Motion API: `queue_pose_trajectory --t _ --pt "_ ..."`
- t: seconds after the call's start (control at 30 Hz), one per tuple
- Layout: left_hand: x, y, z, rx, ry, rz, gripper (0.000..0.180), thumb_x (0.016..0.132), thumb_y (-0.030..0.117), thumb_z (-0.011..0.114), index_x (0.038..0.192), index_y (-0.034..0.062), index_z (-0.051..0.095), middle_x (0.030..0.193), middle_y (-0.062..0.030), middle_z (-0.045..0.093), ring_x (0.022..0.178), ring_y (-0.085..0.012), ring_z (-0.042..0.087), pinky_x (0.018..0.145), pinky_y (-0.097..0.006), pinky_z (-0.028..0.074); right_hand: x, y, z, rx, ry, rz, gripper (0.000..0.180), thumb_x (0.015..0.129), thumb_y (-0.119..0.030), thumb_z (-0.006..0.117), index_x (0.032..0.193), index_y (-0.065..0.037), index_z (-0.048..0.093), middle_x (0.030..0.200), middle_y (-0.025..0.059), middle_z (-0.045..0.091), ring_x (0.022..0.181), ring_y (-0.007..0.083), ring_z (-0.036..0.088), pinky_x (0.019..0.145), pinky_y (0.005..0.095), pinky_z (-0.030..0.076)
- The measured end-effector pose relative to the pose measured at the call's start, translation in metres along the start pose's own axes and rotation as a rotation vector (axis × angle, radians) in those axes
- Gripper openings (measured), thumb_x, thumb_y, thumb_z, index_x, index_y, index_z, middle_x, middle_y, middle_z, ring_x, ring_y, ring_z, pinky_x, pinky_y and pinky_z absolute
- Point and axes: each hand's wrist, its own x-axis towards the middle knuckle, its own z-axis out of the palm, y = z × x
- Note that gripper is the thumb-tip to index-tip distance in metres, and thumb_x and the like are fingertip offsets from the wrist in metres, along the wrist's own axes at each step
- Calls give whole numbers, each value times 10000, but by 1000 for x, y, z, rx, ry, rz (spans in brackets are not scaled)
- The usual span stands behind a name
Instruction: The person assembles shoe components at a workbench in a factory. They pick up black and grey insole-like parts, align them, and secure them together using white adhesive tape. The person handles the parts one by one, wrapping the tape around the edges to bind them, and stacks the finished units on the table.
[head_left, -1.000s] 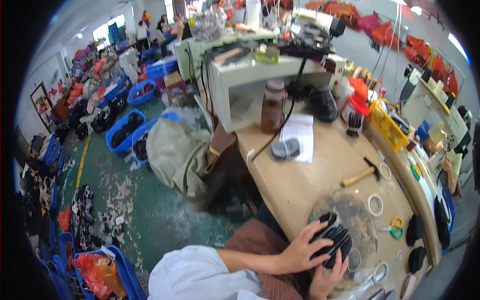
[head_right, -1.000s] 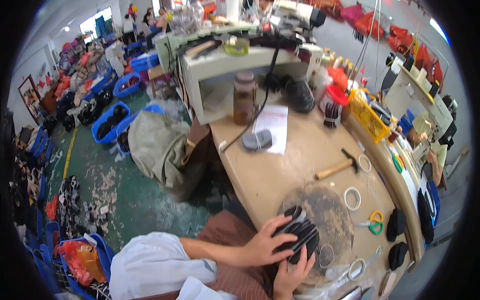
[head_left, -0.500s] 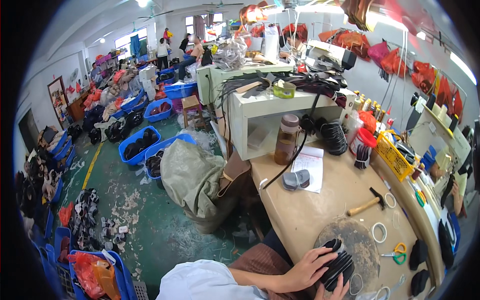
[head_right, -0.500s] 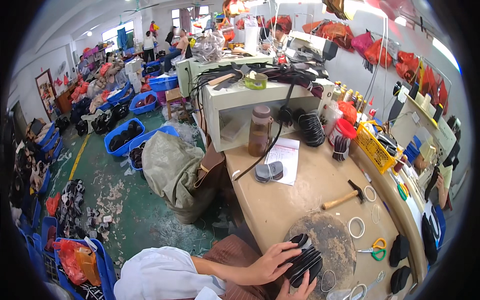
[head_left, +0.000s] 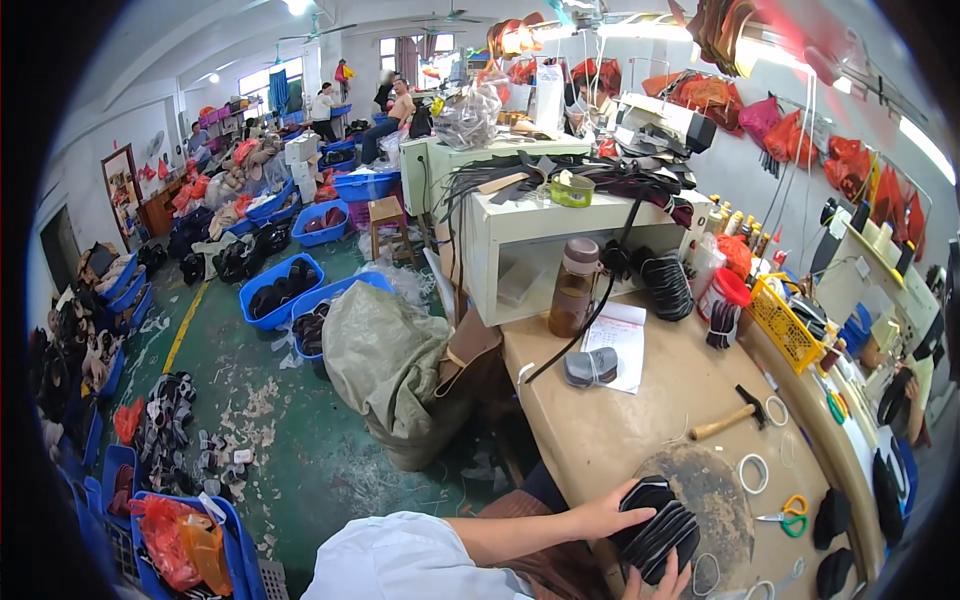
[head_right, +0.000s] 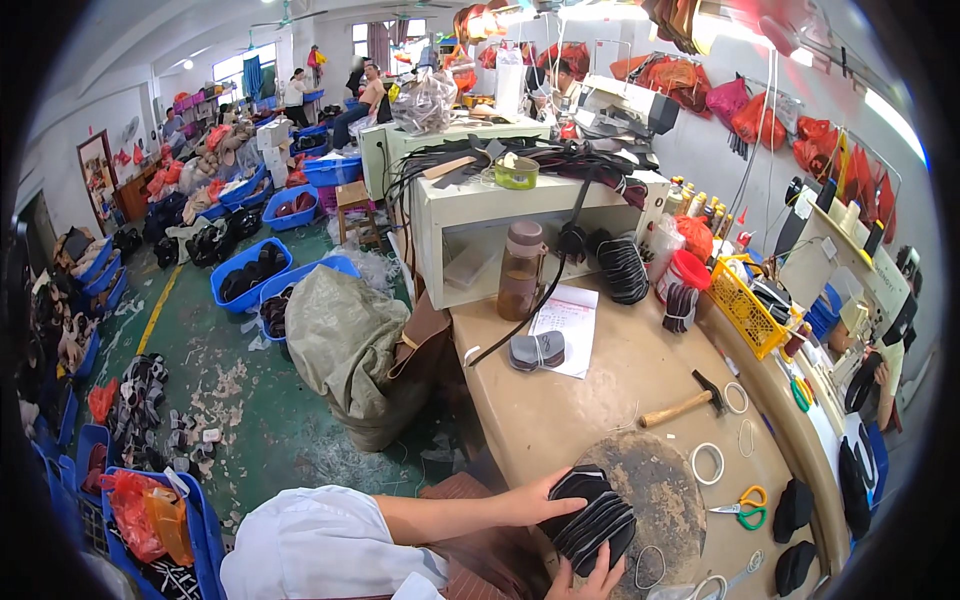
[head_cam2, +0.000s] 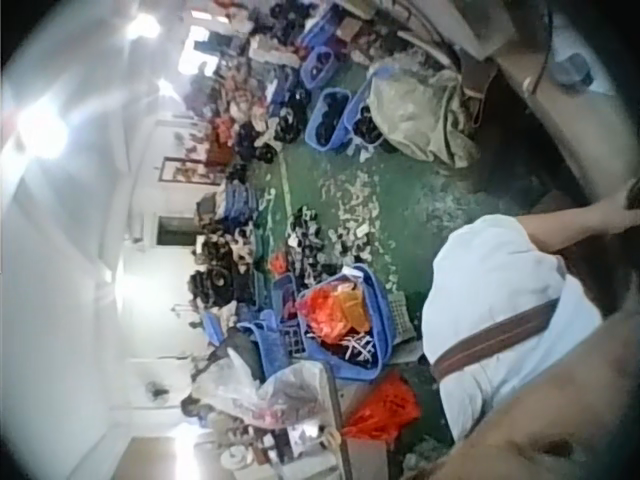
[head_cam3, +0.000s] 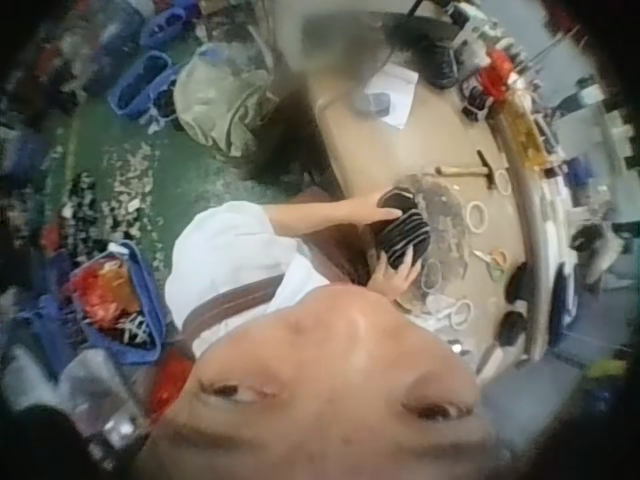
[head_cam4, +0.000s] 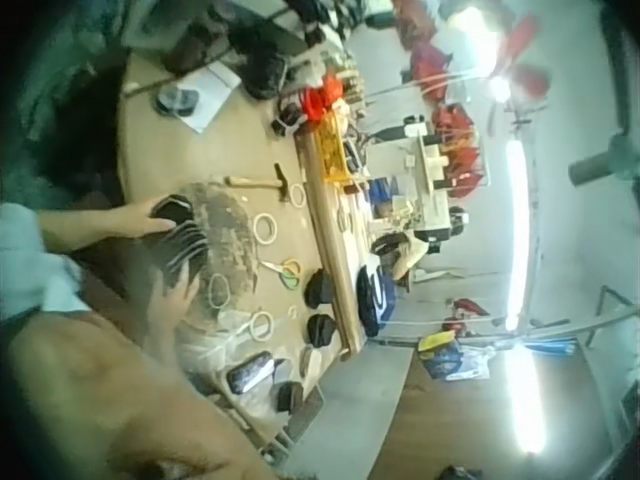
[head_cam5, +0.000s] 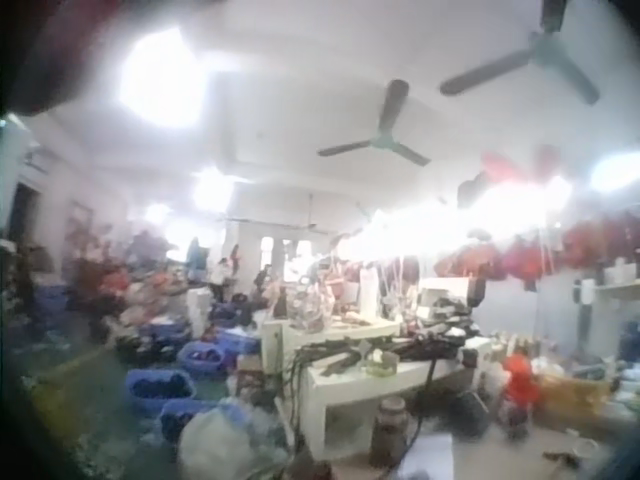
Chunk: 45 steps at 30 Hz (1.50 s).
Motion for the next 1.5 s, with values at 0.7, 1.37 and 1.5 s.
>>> queue_pose_trajectory --t 0.7,1.37,1.5 --pt "-6 -38 20 -209 253 175 528 959 198 570 1391 -7 347 1294 -91 506 1196 -153 465 1030 -294 370 23 -9 -8 -74 -137 -140 556 787 -63 704 1313 -103 529 1340 259 434 1177 426 480 961 422 424" --pt "-5 -48 15 -213 253 174 506 958 179 569 1383 -6 366 1275 -81 522 1183 -150 478 1029 -293 372 17 -5 -5 -54 -111 -111 524 780 -88 719 1279 -80 559 1335 244 447 1187 420 471 996 434 391" --pt "-5 -45 14 -198 242 173 507 960 189 566 1382 -8 366 1276 -84 522 1182 -151 477 1028 -292 370 17 -1 -4 -24 -109 -84 531 774 -77 720 1280 -81 558 1332 235 453 1183 409 477 981 424 408"
